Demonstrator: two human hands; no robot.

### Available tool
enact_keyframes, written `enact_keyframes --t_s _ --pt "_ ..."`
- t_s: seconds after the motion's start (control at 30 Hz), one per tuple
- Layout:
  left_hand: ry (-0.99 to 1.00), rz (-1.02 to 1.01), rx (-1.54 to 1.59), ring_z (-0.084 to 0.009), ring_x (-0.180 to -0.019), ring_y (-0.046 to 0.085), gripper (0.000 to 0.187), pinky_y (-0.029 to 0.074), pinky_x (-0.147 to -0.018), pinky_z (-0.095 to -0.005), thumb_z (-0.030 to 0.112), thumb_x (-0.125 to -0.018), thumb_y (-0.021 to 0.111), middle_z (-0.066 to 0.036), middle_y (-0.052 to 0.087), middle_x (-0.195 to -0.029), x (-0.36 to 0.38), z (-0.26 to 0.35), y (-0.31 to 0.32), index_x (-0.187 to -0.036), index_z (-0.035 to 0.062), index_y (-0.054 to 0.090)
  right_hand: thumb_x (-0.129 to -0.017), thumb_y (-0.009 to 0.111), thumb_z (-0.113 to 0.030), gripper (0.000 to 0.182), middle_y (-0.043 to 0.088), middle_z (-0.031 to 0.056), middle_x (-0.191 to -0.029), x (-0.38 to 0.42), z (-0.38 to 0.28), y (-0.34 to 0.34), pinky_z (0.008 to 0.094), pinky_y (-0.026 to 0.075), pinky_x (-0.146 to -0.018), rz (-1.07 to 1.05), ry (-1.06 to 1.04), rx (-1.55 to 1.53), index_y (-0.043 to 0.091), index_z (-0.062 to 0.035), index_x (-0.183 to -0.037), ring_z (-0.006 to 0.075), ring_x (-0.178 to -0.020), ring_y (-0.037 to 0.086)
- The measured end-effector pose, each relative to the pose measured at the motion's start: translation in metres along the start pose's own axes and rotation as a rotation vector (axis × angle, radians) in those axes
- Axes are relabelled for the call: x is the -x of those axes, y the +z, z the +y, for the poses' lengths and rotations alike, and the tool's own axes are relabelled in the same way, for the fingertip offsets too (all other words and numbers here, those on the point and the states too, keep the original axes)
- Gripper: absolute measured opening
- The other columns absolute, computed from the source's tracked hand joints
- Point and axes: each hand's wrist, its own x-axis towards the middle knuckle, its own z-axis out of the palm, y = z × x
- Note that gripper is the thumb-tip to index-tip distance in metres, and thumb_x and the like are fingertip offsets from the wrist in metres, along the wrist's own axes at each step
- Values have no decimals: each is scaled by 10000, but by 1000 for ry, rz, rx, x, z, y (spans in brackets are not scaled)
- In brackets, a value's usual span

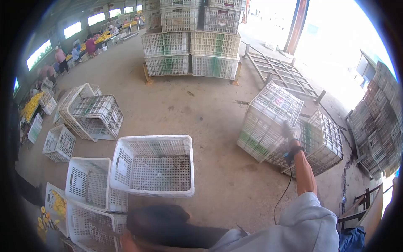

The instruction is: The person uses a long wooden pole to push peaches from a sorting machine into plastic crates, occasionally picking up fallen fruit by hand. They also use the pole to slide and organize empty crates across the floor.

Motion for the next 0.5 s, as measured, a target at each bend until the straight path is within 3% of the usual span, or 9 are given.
enact_keyframes --t_s 0.13,0.23,0.3,0.37,0.5 --pt "17 -18 -27 -404 -1270 573 575 397 -1148 -516 31 -804 718 -225 644 -1354 -2 0 -1 -1372 15 627 -936 737 -170 147 649 3 -706 53 -24 19 324 471 -467 -90 30 15 694 -32 -964 145 -540 613" --pt "18 -29 -58 -394 -1287 568 593 371 -1180 -508 51 -797 741 -210 645 -1365 1 -2 2 -1379 23 626 -942 739 -213 290 712 29 -900 87 -33 18 300 538 -609 -232 -40 21 700 -3 -1137 120 -709 659" --pt "22 -36 -39 -388 -1294 566 604 358 -1192 -505 66 -792 755 -203 648 -1366 -3 -2 3 -1380 22 625 -937 748 -208 364 726 47 -1026 117 -50 16 301 550 -693 -316 60 52 686 2 -1227 111 -829 668" --pt "33 -54 7 -383 -1296 566 611 352 -1196 -504 80 -787 765 -200 652 -1362 -3 -9 8 -1377 16 624 -937 755 -201 421 731 60 -1054 136 -46 11 306 556 -787 -355 34 73 670 13 -1289 135 -895 670" --pt "63 11 -22 -394 -1263 585 597 371 -1171 -513 96 -796 753 -220 662 -1336 5 -13 14 -1372 4 624 -938 759 -214 461 721 44 -1078 177 -63 -1 296 559 -792 -445 40 69 643 5 -1327 120 -902 664"
